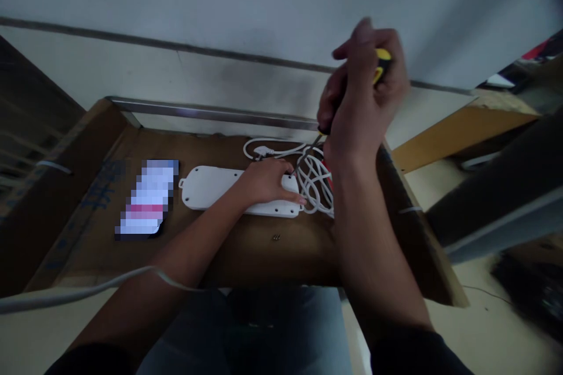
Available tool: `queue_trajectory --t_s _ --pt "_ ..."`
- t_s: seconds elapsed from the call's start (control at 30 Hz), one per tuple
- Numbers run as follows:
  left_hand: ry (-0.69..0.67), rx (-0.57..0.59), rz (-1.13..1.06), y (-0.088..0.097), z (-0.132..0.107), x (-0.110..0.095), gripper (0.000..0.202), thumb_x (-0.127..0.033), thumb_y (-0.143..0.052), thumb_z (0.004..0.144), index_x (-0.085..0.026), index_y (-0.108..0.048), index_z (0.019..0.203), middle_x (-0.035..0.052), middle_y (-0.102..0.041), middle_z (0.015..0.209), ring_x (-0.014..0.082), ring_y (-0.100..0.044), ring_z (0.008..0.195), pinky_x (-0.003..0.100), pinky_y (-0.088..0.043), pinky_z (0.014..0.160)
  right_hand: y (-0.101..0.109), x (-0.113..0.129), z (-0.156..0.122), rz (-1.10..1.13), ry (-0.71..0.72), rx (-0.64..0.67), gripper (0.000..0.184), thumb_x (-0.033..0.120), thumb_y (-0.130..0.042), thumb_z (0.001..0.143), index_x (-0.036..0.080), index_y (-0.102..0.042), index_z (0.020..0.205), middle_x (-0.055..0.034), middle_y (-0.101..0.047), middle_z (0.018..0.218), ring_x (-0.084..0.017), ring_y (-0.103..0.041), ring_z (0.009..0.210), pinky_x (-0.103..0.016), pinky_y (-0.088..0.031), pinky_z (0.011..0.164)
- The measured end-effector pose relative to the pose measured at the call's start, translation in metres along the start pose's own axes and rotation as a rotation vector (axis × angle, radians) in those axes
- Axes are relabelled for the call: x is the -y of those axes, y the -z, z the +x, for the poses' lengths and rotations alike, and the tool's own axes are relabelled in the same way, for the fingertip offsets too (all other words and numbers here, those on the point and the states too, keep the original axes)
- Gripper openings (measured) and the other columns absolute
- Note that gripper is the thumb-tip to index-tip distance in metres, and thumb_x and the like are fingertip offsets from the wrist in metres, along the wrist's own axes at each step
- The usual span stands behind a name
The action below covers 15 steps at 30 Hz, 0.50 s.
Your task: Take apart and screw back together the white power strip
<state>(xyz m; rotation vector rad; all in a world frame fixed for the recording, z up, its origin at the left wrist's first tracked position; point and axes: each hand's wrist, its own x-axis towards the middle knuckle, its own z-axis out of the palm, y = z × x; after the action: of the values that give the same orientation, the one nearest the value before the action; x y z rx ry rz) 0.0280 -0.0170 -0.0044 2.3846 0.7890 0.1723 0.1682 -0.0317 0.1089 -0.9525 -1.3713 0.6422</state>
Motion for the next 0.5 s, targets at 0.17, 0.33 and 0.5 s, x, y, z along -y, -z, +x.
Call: queue_trajectory --t_s 0.17,0.33,0.5 --pt "-0.023 -0.018 0.022 -0.001 0.002 0.002 0.075 -0.08 -0.079 0.065 -0.024 -0.074 0.115 0.0092 -0.075 0.124 0.034 -0.068 0.118 0.044 -0.053 0.098 0.001 0.002 0.003 0.406 0.051 0.146 0.03 0.035 -0.075 0.075 0.024 -0.052 0.06 0.0021 -0.074 0.098 -0.012 -0.072 0.076 -0.022 -0.057 0.055" --pt "0.017 -0.013 0.023 0.0 0.002 -0.001 0.071 -0.078 -0.079 0.067 -0.025 -0.074 0.114 0.0086 -0.076 0.12 0.0339 -0.07 0.116 0.044 -0.053 0.097 -0.003 0.0 -0.002 0.528 -0.041 0.32 0.013 0.039 -0.067 0.086 0.027 -0.062 0.086 0.0155 -0.038 0.044 -0.003 -0.002 0.028 -0.019 -0.003 0.025" --pt "0.018 -0.015 0.033 0.001 0.0 -0.005 0.066 -0.075 -0.076 0.074 -0.024 -0.073 0.115 0.0078 -0.075 0.124 0.034 -0.068 0.12 0.044 -0.052 0.098 -0.017 0.007 -0.012 0.446 0.03 0.099 0.02 0.036 -0.065 0.091 0.025 -0.061 0.076 0.0129 -0.021 0.045 -0.005 -0.001 0.035 -0.023 -0.002 0.03"
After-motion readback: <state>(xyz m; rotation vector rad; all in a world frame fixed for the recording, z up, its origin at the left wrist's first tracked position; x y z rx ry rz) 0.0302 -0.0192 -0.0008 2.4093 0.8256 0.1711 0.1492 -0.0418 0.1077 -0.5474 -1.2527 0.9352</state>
